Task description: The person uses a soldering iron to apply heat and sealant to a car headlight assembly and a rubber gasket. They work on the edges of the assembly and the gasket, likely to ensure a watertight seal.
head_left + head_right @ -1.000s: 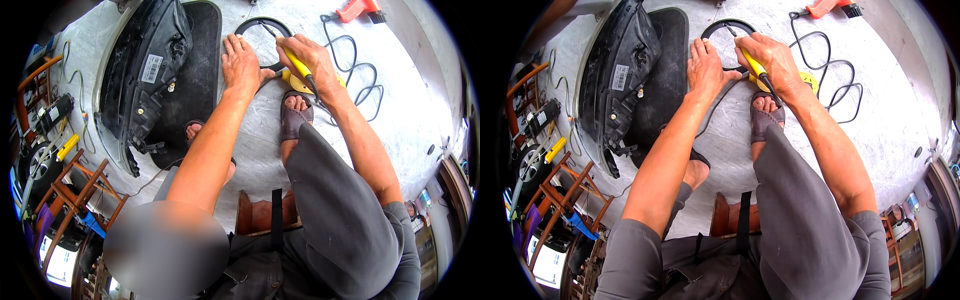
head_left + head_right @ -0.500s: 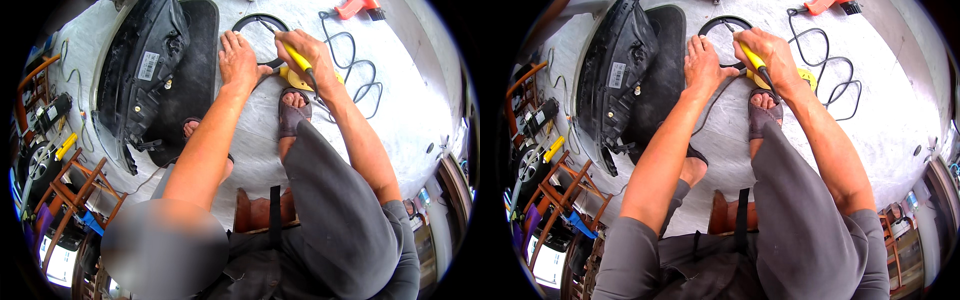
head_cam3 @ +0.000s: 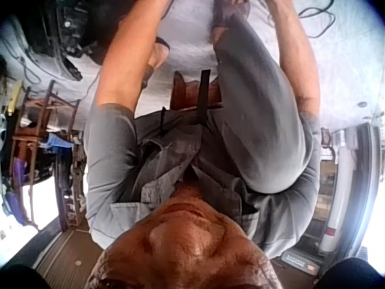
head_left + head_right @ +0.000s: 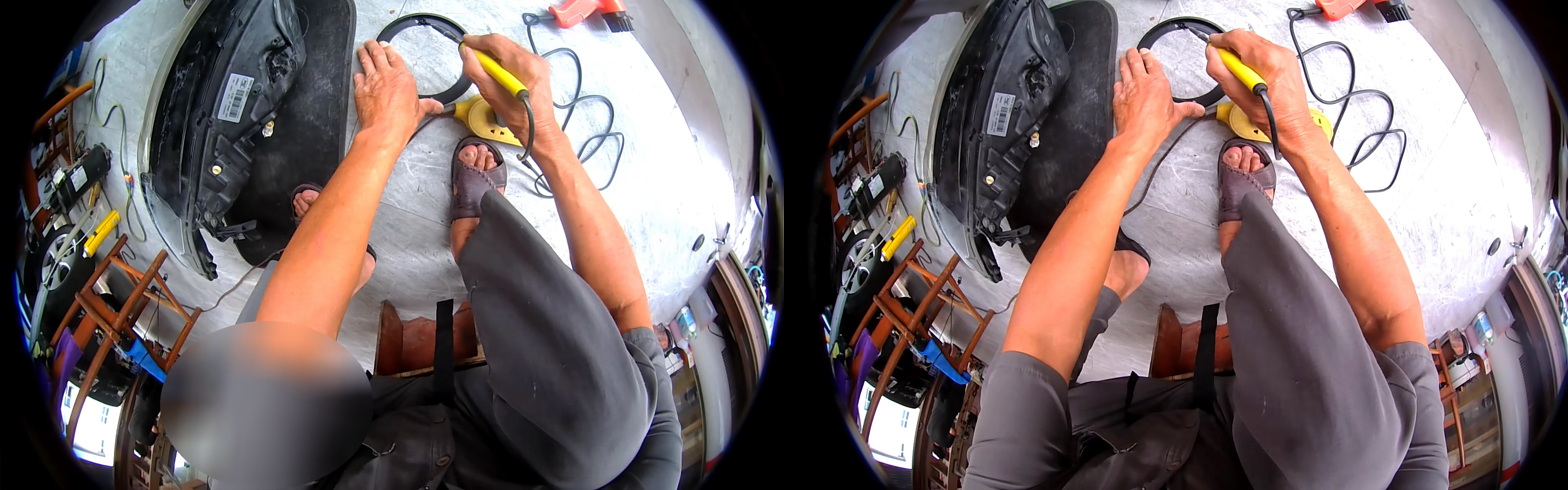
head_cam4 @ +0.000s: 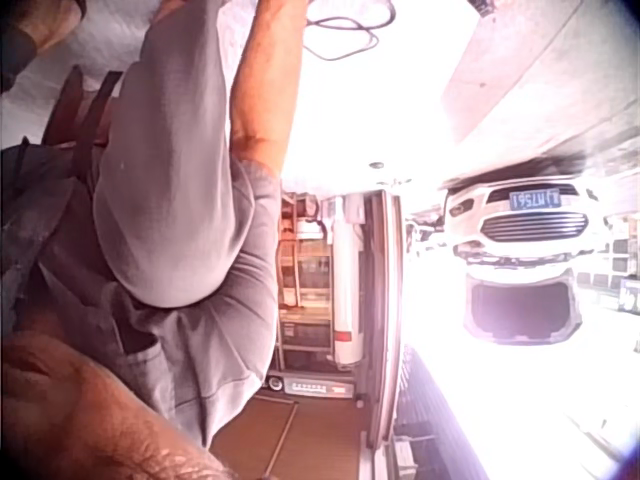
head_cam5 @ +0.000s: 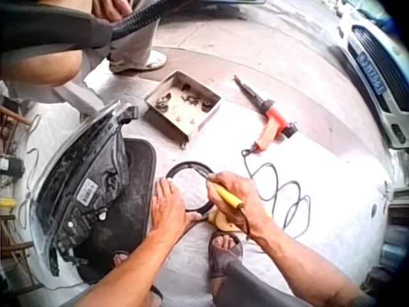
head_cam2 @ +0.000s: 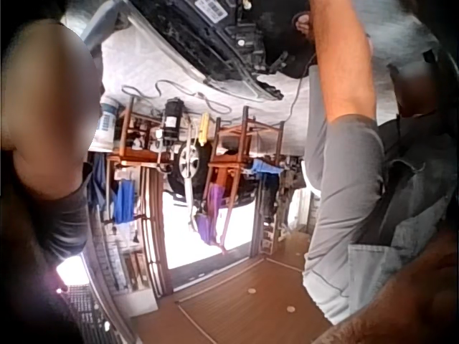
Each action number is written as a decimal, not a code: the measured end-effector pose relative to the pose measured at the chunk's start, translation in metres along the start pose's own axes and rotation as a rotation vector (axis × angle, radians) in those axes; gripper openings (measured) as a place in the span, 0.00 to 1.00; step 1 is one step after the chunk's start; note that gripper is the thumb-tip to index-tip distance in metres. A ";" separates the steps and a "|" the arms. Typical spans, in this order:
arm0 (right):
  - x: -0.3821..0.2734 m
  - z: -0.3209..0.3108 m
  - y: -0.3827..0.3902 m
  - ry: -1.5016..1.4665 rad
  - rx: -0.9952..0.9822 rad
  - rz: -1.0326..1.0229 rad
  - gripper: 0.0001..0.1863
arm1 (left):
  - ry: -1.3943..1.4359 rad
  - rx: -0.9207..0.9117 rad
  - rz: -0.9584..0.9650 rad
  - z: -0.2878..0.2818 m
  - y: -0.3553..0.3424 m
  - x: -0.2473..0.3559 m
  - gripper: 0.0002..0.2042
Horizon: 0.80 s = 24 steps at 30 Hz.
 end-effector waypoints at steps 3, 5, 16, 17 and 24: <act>0.016 -0.006 0.001 -0.062 0.080 0.119 0.12 | -0.003 0.021 -0.005 -0.001 0.001 0.000 0.60; 0.036 -0.011 0.002 -0.156 0.105 0.256 0.14 | -0.006 0.023 -0.006 -0.002 0.002 0.000 0.60; 0.066 -0.008 0.018 -0.532 0.220 0.430 0.17 | -0.011 0.012 -0.009 -0.003 0.001 0.000 0.62; 0.070 -0.008 0.021 -0.573 0.231 0.441 0.17 | -0.013 0.012 -0.009 -0.003 0.001 0.000 0.62; 0.086 -0.015 0.013 -0.624 0.210 0.504 0.19 | -0.007 0.016 -0.005 -0.003 -0.001 0.001 0.62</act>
Point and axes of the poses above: each hand's wrist, its own y-axis away from the middle knuckle, its own z-axis out of the palm, x = y × z, the point moved 9 cm from there along -y, towards the middle knuckle, and after that the axes turned 11 degrees about -y, right-handed, at the moved point
